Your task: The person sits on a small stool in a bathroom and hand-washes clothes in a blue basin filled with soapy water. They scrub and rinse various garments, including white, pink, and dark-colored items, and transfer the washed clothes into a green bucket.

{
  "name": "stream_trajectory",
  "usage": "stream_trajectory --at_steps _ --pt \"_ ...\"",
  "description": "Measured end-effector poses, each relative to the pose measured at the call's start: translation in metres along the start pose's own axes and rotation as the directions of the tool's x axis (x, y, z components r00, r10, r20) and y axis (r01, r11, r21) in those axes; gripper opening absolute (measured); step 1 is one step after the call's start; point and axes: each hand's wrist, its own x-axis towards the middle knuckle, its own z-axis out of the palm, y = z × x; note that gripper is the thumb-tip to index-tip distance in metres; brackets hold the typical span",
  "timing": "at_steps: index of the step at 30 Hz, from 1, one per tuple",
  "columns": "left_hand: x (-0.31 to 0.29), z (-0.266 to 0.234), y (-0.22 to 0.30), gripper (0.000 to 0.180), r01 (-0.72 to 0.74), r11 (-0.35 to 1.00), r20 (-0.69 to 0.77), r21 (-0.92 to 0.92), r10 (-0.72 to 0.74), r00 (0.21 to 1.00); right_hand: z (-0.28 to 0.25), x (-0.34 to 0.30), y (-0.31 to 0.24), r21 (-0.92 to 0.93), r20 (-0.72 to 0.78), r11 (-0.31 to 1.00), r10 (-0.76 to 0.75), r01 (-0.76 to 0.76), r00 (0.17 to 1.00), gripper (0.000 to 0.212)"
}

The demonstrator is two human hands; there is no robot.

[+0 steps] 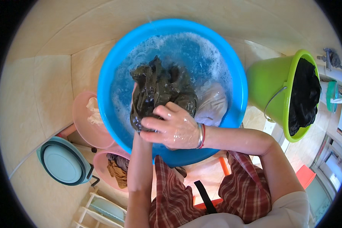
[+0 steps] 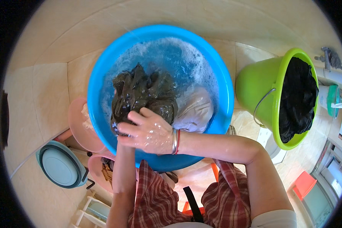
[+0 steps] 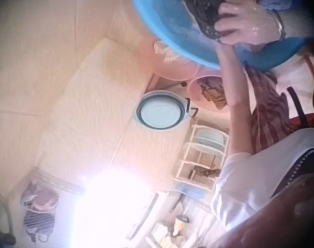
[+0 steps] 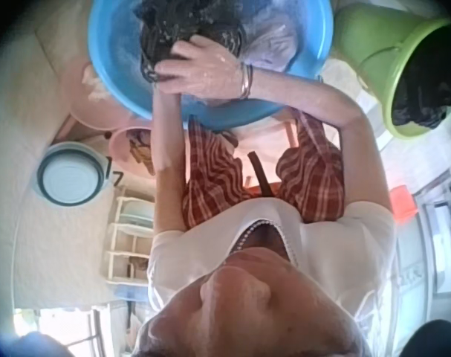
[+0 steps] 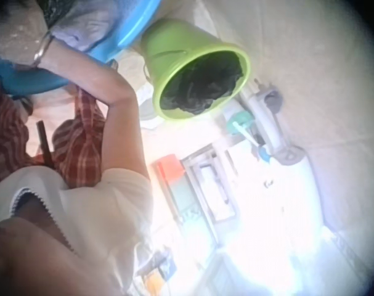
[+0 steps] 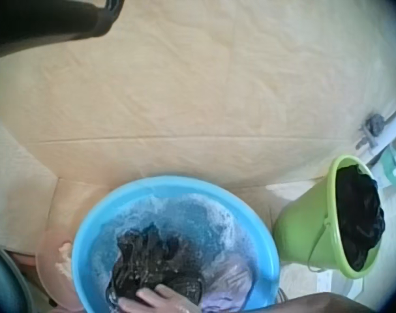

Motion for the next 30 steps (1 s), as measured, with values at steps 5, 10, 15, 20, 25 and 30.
stream_trajectory --at_steps 5,10,15,20,25,30 --pt "-0.023 0.011 -0.004 0.044 0.084 0.996 0.047 -0.010 -0.084 0.995 0.007 0.006 -0.008 0.015 -0.153 0.998 -0.057 0.060 0.987 0.020" --pt "-0.032 0.012 -0.011 0.039 0.083 0.996 0.067 -0.022 -0.081 0.994 0.010 0.020 -0.001 0.068 -0.254 0.992 -0.081 0.102 0.964 0.028" --pt "-0.018 -0.004 -0.028 0.034 0.030 0.998 0.089 -0.063 -0.024 0.996 0.013 0.024 0.020 0.220 -0.330 0.965 -0.063 0.141 0.942 0.031" --pt "-0.022 0.002 -0.051 0.029 -0.169 0.986 -0.075 0.011 0.169 0.983 0.005 0.007 0.061 0.263 -0.282 0.964 0.038 0.039 0.959 0.012" --pt "-0.031 0.046 -0.030 0.038 -0.288 0.836 -0.172 0.468 0.405 0.898 -0.010 -0.018 0.096 0.088 -0.268 0.983 0.181 -0.163 0.946 0.010" --pt "-0.046 0.068 0.002 0.049 -0.354 0.649 0.019 0.673 0.463 0.886 -0.053 -0.041 0.089 -0.188 -0.192 0.930 0.280 -0.315 0.941 0.017"
